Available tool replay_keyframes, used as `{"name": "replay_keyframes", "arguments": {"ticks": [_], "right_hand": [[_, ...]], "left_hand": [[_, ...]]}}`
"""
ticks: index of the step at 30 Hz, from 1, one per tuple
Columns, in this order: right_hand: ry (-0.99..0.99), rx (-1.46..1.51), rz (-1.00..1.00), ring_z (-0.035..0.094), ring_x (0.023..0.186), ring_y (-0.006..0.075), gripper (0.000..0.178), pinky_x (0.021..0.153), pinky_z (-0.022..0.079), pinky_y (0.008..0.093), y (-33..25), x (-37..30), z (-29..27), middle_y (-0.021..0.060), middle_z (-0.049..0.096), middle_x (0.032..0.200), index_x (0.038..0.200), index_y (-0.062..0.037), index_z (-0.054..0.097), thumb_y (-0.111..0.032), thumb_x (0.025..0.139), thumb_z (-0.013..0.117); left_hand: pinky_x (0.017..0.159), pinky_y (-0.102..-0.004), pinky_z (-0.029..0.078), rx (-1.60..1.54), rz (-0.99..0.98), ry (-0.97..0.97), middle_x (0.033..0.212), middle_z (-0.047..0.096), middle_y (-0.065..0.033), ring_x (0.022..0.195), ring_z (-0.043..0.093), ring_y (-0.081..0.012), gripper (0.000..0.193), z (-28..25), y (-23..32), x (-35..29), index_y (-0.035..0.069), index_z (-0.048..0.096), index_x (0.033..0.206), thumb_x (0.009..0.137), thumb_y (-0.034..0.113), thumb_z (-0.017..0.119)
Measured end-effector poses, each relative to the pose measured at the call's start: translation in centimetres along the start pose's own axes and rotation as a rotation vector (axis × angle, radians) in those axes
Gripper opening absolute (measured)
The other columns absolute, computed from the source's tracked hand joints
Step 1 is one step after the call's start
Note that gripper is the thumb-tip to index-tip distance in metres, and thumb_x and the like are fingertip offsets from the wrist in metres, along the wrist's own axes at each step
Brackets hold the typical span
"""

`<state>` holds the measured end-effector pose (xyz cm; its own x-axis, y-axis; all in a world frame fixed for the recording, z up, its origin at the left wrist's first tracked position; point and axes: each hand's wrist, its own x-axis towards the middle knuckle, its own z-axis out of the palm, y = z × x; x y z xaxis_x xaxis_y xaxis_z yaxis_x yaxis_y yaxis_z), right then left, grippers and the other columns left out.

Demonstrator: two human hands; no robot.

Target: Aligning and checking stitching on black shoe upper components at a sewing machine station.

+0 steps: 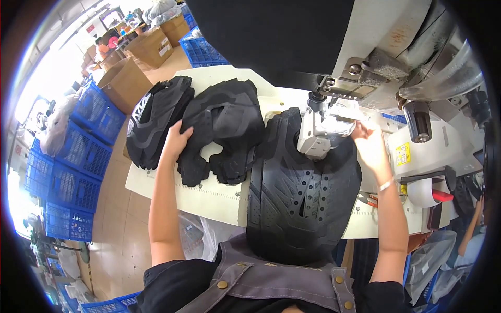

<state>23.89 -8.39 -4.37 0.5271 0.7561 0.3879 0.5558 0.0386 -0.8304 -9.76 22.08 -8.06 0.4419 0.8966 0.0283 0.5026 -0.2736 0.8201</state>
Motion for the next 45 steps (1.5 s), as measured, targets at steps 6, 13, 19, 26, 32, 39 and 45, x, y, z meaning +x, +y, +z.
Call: {"name": "replay_keyframes", "arguments": {"ticks": [6,13,19,26,32,39,45], "right_hand": [[-0.104,-0.545,0.140,0.053,0.094,0.0314,0.046,0.082,0.043,0.0353,-1.0,-8.6,-2.0,0.0181,0.054,0.102,0.105,0.0042,0.054,-0.024,0.071,0.067],[0.034,-0.623,0.105,0.053,0.087,0.0278,0.045,0.079,0.043,0.0349,-1.1,-9.8,-1.6,0.0154,0.054,0.096,0.104,0.0018,0.054,-0.020,0.068,0.071],[0.347,-0.120,0.244,0.048,0.070,0.0072,0.032,0.064,0.041,0.0185,-0.6,-10.5,-0.8,0.0026,0.051,0.081,0.106,-0.0010,0.055,0.001,0.075,0.062],[0.573,0.436,0.097,0.048,0.086,0.0083,0.038,0.074,0.041,0.0203,-2.9,-10.4,0.3,0.0024,0.053,0.093,0.116,0.0025,0.046,0.002,0.080,0.056],[0.031,0.514,0.389,0.055,0.096,0.0185,0.037,0.083,0.044,0.0294,-3.2,-13.4,0.5,0.0109,0.056,0.107,0.114,0.0035,0.046,0.000,0.078,0.056],[0.258,0.880,0.387,0.062,0.080,0.0258,0.030,0.068,0.054,0.0349,-7.0,-9.6,0.5,0.0192,0.059,0.094,0.109,0.0067,0.046,-0.005,0.082,0.050],[0.254,0.941,0.494,0.064,0.072,0.0286,0.026,0.060,0.055,0.0353,-7.5,-8.0,0.5,0.0227,0.061,0.087,0.104,0.0084,0.049,-0.004,0.081,0.047]], "left_hand": [[0.084,-0.0403,0.041,0.943,0.123,0.420,0.107,0.052,-0.0199,0.100,0.050,-0.0367,0.060,3.1,4.8,-3.6,0.002,0.034,0.126,0.075,0.018,0.062],[0.089,-0.0367,0.037,0.349,0.723,-0.160,0.107,0.050,-0.0157,0.103,0.047,-0.0311,0.062,10.6,9.8,-11.1,-0.002,0.049,0.115,0.069,0.034,0.070],[0.074,-0.0319,0.042,0.296,0.555,-0.302,0.090,0.050,-0.0102,0.078,0.049,-0.0215,0.072,10.7,10.7,-9.9,-0.001,0.050,0.113,0.058,0.038,0.076],[0.069,-0.0331,0.041,0.291,0.464,-0.361,0.079,0.049,-0.0104,0.079,0.051,-0.0233,0.045,10.8,10.9,-9.3,0.001,0.050,0.080,0.060,0.031,0.076],[0.063,-0.0263,0.042,-0.131,0.162,-0.392,0.088,0.055,-0.0080,0.078,0.054,-0.0126,0.025,11.1,10.9,-11.4,0.002,0.052,0.078,0.077,0.023,0.066],[0.085,-0.0294,0.043,-0.991,-0.049,-0.821,0.109,0.054,-0.0108,0.097,0.054,-0.0165,0.039,9.8,14.8,-13.9,-0.004,0.044,0.116,0.083,0.014,0.057],[0.080,-0.0269,0.044,-1.212,-0.159,-0.678,0.100,0.057,-0.0066,0.091,0.055,-0.0130,0.029,7.9,16.4,-15.1,-0.003,0.048,0.111,0.084,0.010,0.051]]}}
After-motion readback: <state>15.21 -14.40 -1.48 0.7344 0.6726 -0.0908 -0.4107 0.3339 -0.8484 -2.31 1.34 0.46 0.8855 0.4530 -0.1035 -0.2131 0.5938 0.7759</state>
